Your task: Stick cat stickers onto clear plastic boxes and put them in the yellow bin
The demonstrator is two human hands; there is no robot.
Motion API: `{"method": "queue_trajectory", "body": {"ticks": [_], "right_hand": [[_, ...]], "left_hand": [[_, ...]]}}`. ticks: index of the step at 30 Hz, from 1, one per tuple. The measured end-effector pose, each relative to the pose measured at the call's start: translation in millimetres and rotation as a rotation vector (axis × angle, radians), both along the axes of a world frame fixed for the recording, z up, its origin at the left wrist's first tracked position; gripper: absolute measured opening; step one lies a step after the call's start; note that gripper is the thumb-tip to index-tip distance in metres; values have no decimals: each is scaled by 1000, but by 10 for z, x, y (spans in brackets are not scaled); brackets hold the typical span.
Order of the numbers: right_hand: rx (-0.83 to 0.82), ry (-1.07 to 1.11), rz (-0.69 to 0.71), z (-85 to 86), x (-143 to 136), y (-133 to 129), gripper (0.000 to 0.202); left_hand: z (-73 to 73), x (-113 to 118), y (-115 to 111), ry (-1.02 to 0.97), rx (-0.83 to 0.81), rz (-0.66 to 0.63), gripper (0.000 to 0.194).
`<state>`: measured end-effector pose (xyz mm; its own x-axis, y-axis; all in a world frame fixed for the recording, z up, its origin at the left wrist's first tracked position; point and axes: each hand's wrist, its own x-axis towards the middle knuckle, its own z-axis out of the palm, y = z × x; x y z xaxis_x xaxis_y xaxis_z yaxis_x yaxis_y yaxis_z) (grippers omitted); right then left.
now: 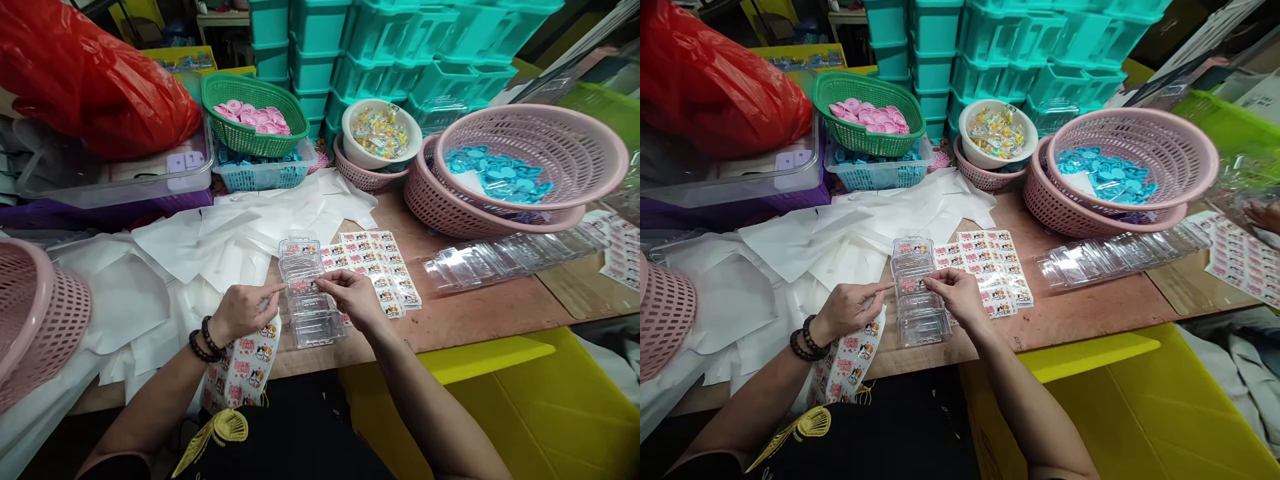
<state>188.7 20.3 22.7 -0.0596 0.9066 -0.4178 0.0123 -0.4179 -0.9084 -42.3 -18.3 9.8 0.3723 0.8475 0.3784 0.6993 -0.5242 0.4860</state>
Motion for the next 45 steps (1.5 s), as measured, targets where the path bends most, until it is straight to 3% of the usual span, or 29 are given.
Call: {"method": "queue_trajectory", "body": {"ticks": [25,32,36,39,42,43,45], "right_hand": [[60,2,-30,-65,5,-41,37],[124,-43,0,-108,2,-37,40],[283,-276,69,-123,-27,-59,43],[422,-662,127,-62,-23,-69,47],[459,-1060,100,109,15,-126,52],[472,-1105,68,185,19,-171,50],[505,-954,45,334,-18,-296,46]], "left_hand": [[-65,5,-10,-24,30,-28,35],[-39,55,1,83,-58,-56,43],[-34,81,2,147,-118,-10,43],[-17,73,10,171,-144,11,41],[21,49,8,147,-155,7,37],[46,46,-1,123,-151,13,36],[127,54,-33,49,-123,57,36]]}}
